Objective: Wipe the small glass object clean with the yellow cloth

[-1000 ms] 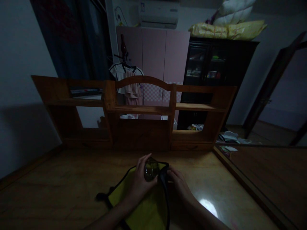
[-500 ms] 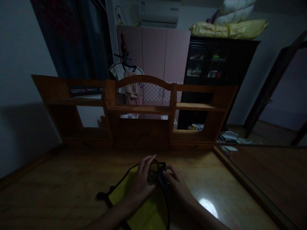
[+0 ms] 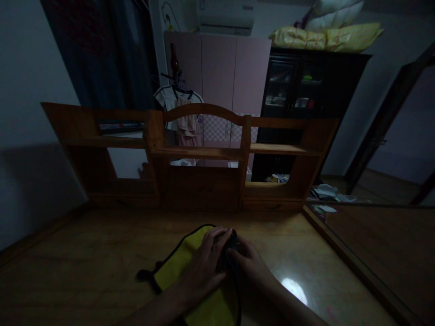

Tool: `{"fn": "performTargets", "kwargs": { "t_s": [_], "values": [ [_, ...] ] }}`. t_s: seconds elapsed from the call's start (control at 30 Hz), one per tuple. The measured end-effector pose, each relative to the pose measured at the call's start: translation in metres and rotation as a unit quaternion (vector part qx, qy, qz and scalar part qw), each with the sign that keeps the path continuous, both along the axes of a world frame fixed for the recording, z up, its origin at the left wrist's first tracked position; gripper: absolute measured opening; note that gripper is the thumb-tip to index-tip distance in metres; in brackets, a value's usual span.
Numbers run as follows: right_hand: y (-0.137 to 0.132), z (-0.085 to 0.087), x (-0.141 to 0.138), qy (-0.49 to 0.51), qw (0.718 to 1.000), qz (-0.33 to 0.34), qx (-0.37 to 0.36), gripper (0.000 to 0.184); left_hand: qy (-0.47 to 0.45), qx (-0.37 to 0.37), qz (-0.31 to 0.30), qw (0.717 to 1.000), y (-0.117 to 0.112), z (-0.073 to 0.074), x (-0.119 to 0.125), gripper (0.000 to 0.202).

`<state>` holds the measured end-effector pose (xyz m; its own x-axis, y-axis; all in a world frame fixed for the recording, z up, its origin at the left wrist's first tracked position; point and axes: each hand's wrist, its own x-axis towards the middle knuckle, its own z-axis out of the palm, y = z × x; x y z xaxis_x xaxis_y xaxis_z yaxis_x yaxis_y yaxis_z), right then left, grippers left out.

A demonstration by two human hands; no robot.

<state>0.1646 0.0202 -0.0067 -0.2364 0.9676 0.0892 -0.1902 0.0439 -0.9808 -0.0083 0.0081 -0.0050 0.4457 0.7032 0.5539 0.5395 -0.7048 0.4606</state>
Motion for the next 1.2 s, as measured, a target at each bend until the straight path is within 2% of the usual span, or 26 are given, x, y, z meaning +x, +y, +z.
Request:
{"fn": "performTargets", "kwargs": {
  "t_s": [0.2, 0.37, 0.63, 0.9, 1.2],
  "values": [
    [0.000, 0.003, 0.001, -0.025, 0.999, 0.015, 0.031, 0.039, -0.006, 0.001, 0.006, 1.000, 0.000, 0.001, 0.001, 0.098],
    [-0.002, 0.006, 0.000, -0.021, 1.000, 0.012, 0.015, 0.039, -0.011, 0.000, 0.006, 1.000, 0.000, 0.000, 0.001, 0.099],
    [-0.001, 0.005, 0.001, -0.018, 0.999, 0.023, 0.044, 0.037, -0.023, -0.030, 0.036, 0.999, -0.003, 0.001, 0.003, 0.100],
    [-0.001, 0.004, 0.001, -0.031, 0.999, 0.019, 0.032, 0.036, -0.043, -0.052, 0.055, 0.996, -0.003, 0.004, 0.005, 0.100],
    [-0.006, 0.012, 0.001, -0.036, 0.998, 0.027, 0.045, 0.033, -0.047, -0.065, 0.066, 0.995, -0.003, 0.006, 0.006, 0.101]
  ]
}}
